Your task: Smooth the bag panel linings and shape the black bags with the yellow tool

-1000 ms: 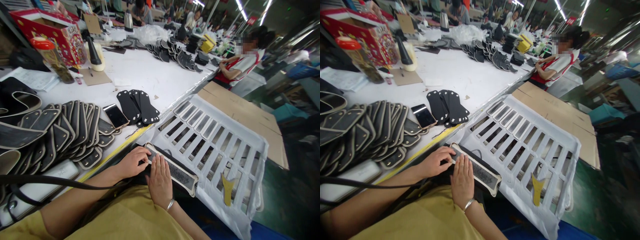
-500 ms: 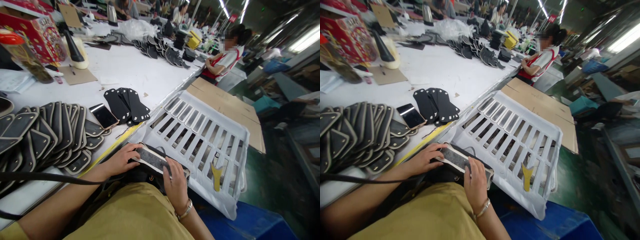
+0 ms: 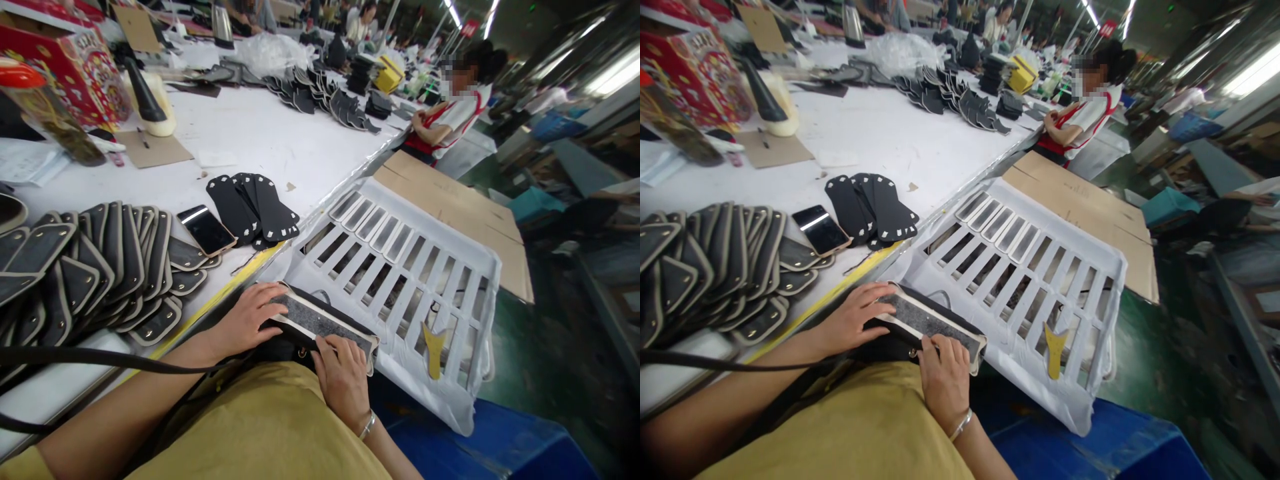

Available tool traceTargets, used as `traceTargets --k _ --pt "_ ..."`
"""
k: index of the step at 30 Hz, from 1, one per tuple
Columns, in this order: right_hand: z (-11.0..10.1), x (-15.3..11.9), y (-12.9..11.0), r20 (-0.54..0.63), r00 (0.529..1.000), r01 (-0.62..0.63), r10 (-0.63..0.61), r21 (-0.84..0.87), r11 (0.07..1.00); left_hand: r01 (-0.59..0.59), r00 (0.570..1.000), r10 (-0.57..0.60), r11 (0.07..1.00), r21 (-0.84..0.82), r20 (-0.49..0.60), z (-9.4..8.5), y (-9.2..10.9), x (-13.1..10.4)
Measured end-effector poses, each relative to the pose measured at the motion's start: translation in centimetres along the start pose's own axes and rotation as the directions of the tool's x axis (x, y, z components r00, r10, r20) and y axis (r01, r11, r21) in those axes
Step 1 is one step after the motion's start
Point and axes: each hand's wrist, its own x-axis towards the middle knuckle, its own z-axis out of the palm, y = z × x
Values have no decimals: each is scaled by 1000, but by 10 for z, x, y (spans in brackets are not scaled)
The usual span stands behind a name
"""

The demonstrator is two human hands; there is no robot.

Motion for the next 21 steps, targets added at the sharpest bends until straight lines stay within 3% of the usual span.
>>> traceTargets --k 5,11,14,19,21 --pt "-5 6 -7 10 999 -47 46 74 996 1 1000 1 999 48 -31 11 -2 -5" --pt "-15 29 -8 228 963 -172 144 110 979 77 993 -82 995 -55 -85 13 -3 -7" --pt "-19 40 -5 301 947 -148 111 104 983 197 965 -212 975 -105 -156 10 -7 -10" --pt "-17 55 -15 299 952 -63 58 7 998 276 949 -312 891 -362 -44 12 -15 -15" --pt "-12 64 -21 348 936 -49 44 4 999 289 938 -343 857 -426 -52 16 -15 -15"
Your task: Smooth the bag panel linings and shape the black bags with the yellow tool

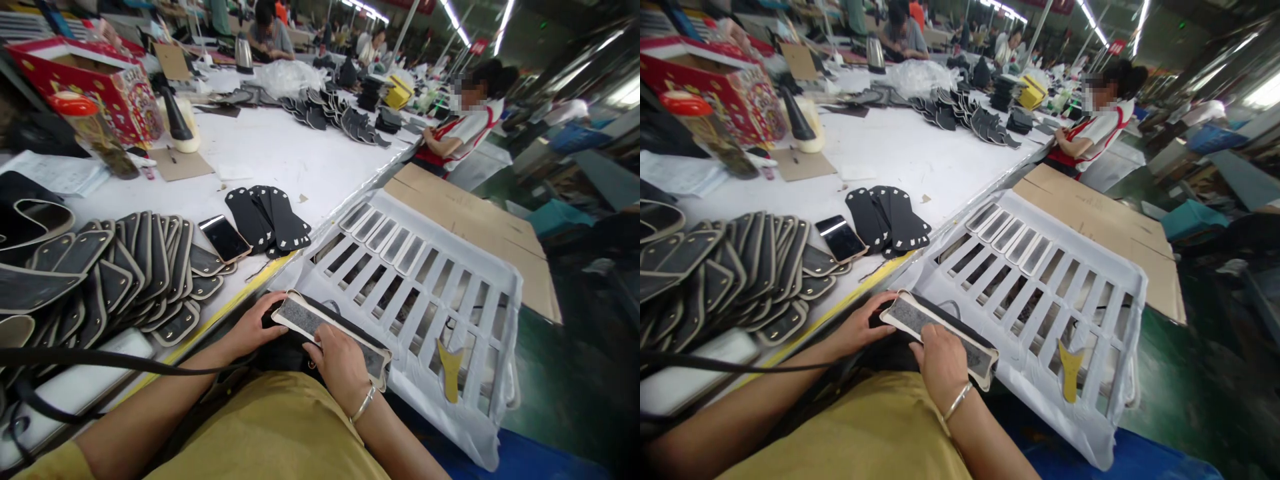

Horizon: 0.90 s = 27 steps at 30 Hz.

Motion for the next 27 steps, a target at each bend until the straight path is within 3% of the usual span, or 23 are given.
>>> traceTargets --k 6,13,17,22,27 --pt "-6 38 -4 241 970 -19 21 -11 1000 42 996 -56 982 -186 -72 14 -2 -3" --pt "-14 64 -5 448 894 -36 4 63 997 75 988 -117 938 -339 -104 20 -3 -3" --pt "-15 65 -5 513 858 -80 15 105 991 48 992 -77 962 -271 -98 18 -3 -6" --pt "-10 65 -2 549 836 -126 29 140 982 9 1000 -8 999 -42 5 6 0 -8" --pt "-4 74 -2 632 772 -199 66 142 970 -13 999 12 1000 20 31 -3 4 -2"
